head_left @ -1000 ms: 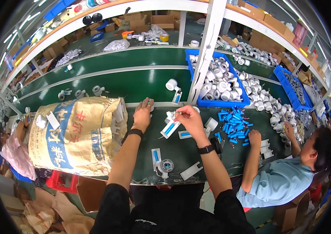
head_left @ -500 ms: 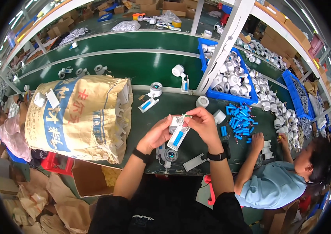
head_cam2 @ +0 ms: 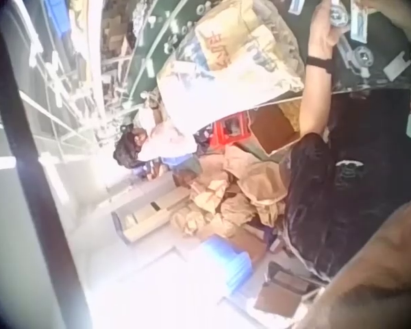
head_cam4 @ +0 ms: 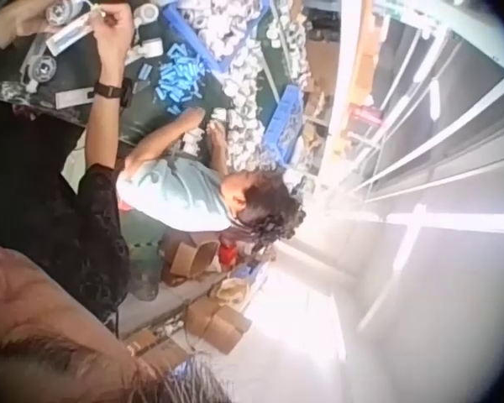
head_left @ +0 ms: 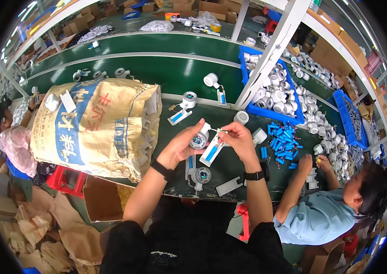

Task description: The person peels a yellow backing from a plastic component, presses it onto the component, and then inserts a battery and the component into a camera housing.

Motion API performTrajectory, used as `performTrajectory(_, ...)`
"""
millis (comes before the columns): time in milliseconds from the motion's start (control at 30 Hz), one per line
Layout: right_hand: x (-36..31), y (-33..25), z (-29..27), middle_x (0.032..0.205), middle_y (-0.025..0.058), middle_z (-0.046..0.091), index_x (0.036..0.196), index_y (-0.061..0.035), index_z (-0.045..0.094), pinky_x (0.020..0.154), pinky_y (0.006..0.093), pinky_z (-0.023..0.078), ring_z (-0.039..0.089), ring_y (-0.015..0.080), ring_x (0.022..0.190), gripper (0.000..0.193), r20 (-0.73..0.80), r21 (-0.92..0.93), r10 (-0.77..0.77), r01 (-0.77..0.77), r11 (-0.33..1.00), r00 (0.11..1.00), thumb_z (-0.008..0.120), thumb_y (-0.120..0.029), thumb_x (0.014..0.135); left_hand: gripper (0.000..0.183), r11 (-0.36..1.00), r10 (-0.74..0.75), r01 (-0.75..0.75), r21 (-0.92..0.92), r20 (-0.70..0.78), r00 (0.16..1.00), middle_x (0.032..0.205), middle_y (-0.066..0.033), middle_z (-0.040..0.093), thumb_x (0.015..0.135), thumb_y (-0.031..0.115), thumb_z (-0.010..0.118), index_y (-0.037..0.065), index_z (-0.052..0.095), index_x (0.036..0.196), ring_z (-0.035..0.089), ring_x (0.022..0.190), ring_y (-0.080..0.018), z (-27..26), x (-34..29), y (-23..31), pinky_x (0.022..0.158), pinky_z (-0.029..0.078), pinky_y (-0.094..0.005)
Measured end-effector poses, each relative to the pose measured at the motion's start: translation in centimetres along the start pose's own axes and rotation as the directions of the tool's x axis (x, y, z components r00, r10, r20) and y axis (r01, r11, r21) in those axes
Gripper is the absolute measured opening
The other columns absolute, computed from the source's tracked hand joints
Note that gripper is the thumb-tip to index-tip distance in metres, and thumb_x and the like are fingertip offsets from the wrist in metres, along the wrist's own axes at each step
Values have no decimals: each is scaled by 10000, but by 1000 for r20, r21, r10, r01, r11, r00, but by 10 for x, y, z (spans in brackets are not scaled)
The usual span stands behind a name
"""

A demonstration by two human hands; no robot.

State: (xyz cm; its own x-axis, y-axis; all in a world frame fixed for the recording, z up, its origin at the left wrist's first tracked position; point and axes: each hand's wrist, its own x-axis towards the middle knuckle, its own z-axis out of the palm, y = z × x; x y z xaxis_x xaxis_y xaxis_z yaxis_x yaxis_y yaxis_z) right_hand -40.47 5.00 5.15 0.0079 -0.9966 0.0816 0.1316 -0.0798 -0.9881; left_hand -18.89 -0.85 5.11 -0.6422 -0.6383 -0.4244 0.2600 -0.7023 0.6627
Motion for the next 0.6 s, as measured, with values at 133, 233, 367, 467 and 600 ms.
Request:
performTrajectory(133,6,3,-4,924,78,681,991,-19,613,710,264,555,695,143,784,128,12,-25,-8,8,1000,1000,695,32,906,405,1000,4,-4,24,-17,1000,940,-23,681,935,529,667,145,649,1062,692,877,-192,5,-1,4,820,607,-455)
performTrajectory(233,11,2,-4,918,81,685,990,-18,614,708,262,551,695,142,789,128,19,-20,-28,28,999,999,698,27,905,399,999,12,-12,34,-21,1000,924,-13,678,939,525,663,146,645,1064,686,851,-178,7,0,9,823,610,-444)
performTrajectory(367,15,3,-7,907,81,687,994,-17,613,710,262,548,690,138,781,135,-3,-29,-2,2,1000,1000,702,23,901,378,996,36,-32,82,-40,999,961,-26,676,972,487,631,127,636,1086,683,890,-175,15,-2,16,853,596,-464)
performTrajectory(467,20,12,-10,905,70,683,1016,-14,599,705,261,553,697,138,792,148,14,-68,-43,43,997,999,702,4,911,374,995,47,-44,86,-29,998,1028,-46,683,991,457,610,106,629,1119,689,952,-182,17,-2,21,881,581,-483)
performTrajectory(600,18,15,-15,909,80,688,1026,-8,598,720,274,558,690,141,793,142,-37,23,-88,88,996,995,691,5,919,369,991,50,-47,123,-23,998,1101,-73,692,1008,425,577,94,625,1164,692,1003,-191,27,-1,27,888,574,-483)
